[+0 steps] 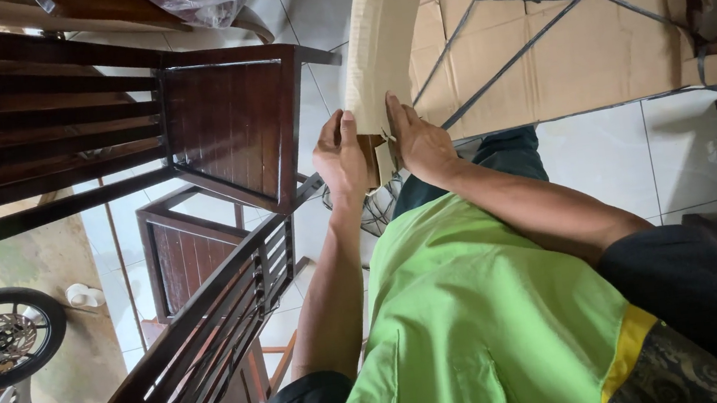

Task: Securing cardboard protective padding to a wooden chair using flexible straps by wrapping and tucking them.

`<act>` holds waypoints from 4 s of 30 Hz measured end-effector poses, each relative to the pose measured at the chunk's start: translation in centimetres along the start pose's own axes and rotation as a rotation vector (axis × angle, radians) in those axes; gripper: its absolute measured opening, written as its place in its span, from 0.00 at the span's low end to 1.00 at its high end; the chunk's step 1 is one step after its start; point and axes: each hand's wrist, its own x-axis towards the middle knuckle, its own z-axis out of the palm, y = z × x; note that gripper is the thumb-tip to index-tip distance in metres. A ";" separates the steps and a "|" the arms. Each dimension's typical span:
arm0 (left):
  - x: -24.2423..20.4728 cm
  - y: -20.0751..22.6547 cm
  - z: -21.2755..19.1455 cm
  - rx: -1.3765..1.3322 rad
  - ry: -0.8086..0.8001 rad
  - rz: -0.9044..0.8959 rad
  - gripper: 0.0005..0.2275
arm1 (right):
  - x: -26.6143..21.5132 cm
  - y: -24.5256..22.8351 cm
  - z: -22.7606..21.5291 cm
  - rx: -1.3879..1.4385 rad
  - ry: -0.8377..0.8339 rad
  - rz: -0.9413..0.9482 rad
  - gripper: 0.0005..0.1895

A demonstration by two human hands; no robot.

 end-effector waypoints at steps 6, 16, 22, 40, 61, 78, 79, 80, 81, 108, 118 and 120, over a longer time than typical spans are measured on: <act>-3.5 0.5 -1.6 0.098 0.088 0.170 0.22 | -2.6 0.2 1.8 -0.188 0.146 -0.094 0.43; -5.0 -5.4 -1.8 0.435 -0.031 0.044 0.32 | -5.5 1.3 4.5 -0.341 0.118 -0.163 0.41; -2.9 1.3 0.5 0.435 -0.174 0.085 0.35 | -4.2 1.8 5.2 -0.269 -0.077 -0.051 0.41; 1.7 -4.4 4.4 0.690 -0.021 0.079 0.21 | -7.3 8.4 -3.0 0.014 -0.347 0.282 0.40; 1.7 -1.5 6.1 0.887 0.168 -0.139 0.30 | -24.3 51.7 2.8 0.305 0.031 0.419 0.17; -0.7 -0.8 9.3 0.711 0.331 0.262 0.40 | -29.3 42.7 -10.4 0.703 0.481 1.208 0.18; -2.0 0.8 10.2 0.833 0.402 0.364 0.41 | -29.9 43.8 -10.6 0.746 0.561 1.228 0.15; -2.9 2.5 12.4 0.839 0.396 0.369 0.41 | -30.7 45.0 -11.3 0.752 0.563 1.235 0.15; -3.8 4.2 14.7 0.827 0.344 0.533 0.38 | -31.5 46.4 -11.9 0.846 0.655 1.278 0.14; -21.1 25.3 74.0 0.269 0.224 0.086 0.45 | -21.5 91.5 -48.8 0.332 0.482 1.314 0.43; -19.3 21.6 73.5 0.361 0.239 0.343 0.44 | -16.0 95.1 -47.2 0.121 0.114 1.362 0.60; -19.6 22.0 73.6 0.382 0.260 0.306 0.45 | -16.2 96.6 -46.2 0.091 0.111 1.362 0.61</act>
